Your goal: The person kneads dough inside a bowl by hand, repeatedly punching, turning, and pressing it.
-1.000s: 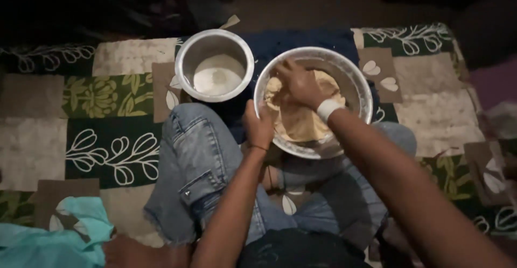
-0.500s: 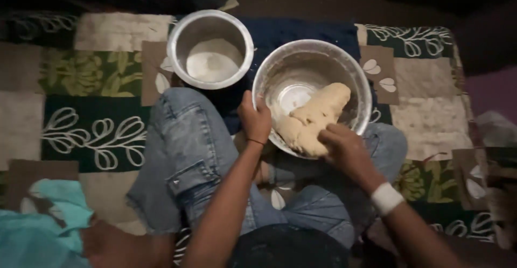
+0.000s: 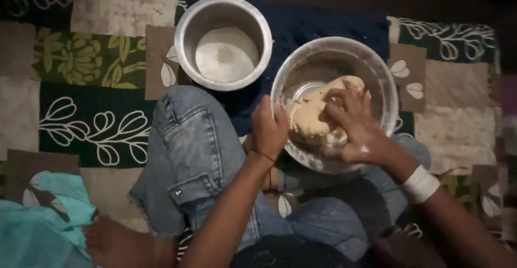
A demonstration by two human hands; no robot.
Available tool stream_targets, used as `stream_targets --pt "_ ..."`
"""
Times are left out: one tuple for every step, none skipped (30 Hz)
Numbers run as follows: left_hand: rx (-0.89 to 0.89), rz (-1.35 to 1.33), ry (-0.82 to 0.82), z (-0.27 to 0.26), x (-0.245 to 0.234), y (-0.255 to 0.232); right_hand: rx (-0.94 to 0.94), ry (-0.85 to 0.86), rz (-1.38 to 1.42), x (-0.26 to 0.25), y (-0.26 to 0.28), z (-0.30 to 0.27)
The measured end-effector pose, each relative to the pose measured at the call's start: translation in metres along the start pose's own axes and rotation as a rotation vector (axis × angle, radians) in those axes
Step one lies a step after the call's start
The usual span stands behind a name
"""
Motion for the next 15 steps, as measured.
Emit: stream_targets --pt "-0.016 0.007 0.01 0.003 0.0 0.001 0.061 0.138 0.005 0.018 -0.015 0.019" --pt "-0.031 0.012 0.021 0.007 0.003 0.001 0.122 0.275 0.007 0.035 -0.032 0.035" --pt "-0.042 0.016 0.022 0.012 0.005 0.004 0.122 0.285 0.013 0.035 -0.031 0.051" --pt "-0.054 0.015 0.027 0.013 0.006 0.006 0.239 0.464 0.034 0.048 -0.037 0.056" --pt "-0.066 0.015 0.031 0.013 0.006 0.006 0.355 0.645 0.056 0.06 -0.041 0.057" --pt "-0.067 0.009 0.036 0.016 0.009 0.009 0.363 0.645 0.054 0.067 -0.05 0.061" --pt "-0.069 0.007 0.045 0.018 0.011 0.012 0.295 0.623 0.012 0.073 -0.053 0.066" --pt "-0.075 0.007 0.051 0.017 0.013 0.014 0.223 0.604 -0.03 0.078 -0.055 0.07" --pt "-0.079 0.004 0.053 0.022 0.013 0.012 0.226 0.609 -0.032 0.083 -0.054 0.07" --pt "-0.098 -0.011 0.06 0.023 0.013 0.011 0.123 0.564 -0.082 0.086 -0.044 0.068" --pt "-0.117 -0.026 0.067 0.023 0.013 0.011 0.018 0.519 -0.131 0.089 -0.033 0.066" --pt "-0.131 -0.027 0.075 0.02 0.013 0.013 0.024 0.533 -0.125 0.092 -0.027 0.059" --pt "-0.14 -0.006 0.066 0.018 0.012 0.014 -0.023 0.47 -0.165 0.089 -0.018 0.056" --pt "-0.139 0.017 0.053 0.02 0.012 0.017 -0.074 0.397 -0.206 0.087 -0.01 0.056" --pt "-0.145 0.019 0.056 0.02 0.012 0.017 -0.073 0.403 -0.202 0.095 -0.013 0.053"
Point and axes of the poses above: each hand's wrist, its own z-axis towards the middle knuckle, its own x-axis out of the palm, y = z × x, the point moved 9 cm from there along z, towards the middle knuckle, and after that the axes turned 7 degrees about x, right-handed, at the moved point
